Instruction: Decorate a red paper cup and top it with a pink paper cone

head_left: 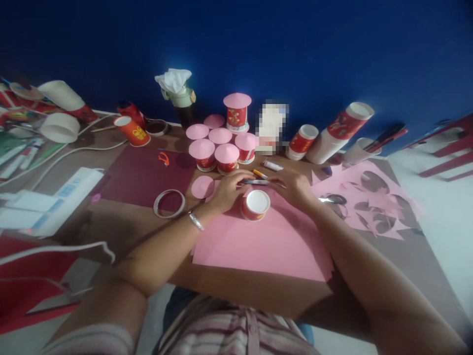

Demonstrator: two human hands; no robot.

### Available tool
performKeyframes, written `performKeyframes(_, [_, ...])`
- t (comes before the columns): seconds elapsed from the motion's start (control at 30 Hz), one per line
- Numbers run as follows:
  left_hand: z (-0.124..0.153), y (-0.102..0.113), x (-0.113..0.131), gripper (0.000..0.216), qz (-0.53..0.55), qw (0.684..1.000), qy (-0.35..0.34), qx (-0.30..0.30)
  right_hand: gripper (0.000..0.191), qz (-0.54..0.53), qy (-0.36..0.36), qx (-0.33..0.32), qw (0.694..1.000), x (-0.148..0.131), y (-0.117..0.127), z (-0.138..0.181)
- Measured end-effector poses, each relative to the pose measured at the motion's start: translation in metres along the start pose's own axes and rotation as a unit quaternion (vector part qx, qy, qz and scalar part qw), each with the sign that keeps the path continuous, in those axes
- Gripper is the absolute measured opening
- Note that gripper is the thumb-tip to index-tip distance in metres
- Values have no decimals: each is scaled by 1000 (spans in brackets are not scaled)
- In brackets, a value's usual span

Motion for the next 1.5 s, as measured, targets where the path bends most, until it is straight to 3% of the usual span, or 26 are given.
performKeyframes(0.17, [3,4,-2,18,-11,1000,6,11,31,221,78,-23,972,-19,-12,8])
performKeyframes(0.37, [2,5,0,15,-30,999,-11,24,28,318,60,-27,946,-28,-14,12])
performKeyframes(0.67, [7,10,14,10,-85,993,-54,63,21,301,32,31,953,-22,-15,18])
performKeyframes(0.87, [9,22,51,8,-108,984,-113,84,26,317,1,48,947,-15,-16,20])
performKeyframes(1.0, [22,46,70,4,-201,974,-81,64,25,311,-17,42,949,-12,-16,20])
performKeyframes(1.13, [53,78,62,21,-355,933,29,60,27,306,-21,37,951,-10,-16,20])
performKeyframes(1.23, [82,92,48,24,-372,921,81,79,28,298,-27,37,953,-9,-16,19])
performKeyframes(1.37, [111,78,40,26,-381,917,73,94,28,295,-29,42,954,-9,-15,19])
performKeyframes(1.5, [121,62,37,31,-405,906,68,99,28,301,-29,39,953,-9,-15,19])
Point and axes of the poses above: each hand's wrist, its own z-axis away from the middle knuckle, its own y-axis out of the back of the hand, x = y × z, the point moved 8 cm from there along -z, towards the middle knuckle, and after that the axes turned 13 degrees about -x, right-handed, at the moved point
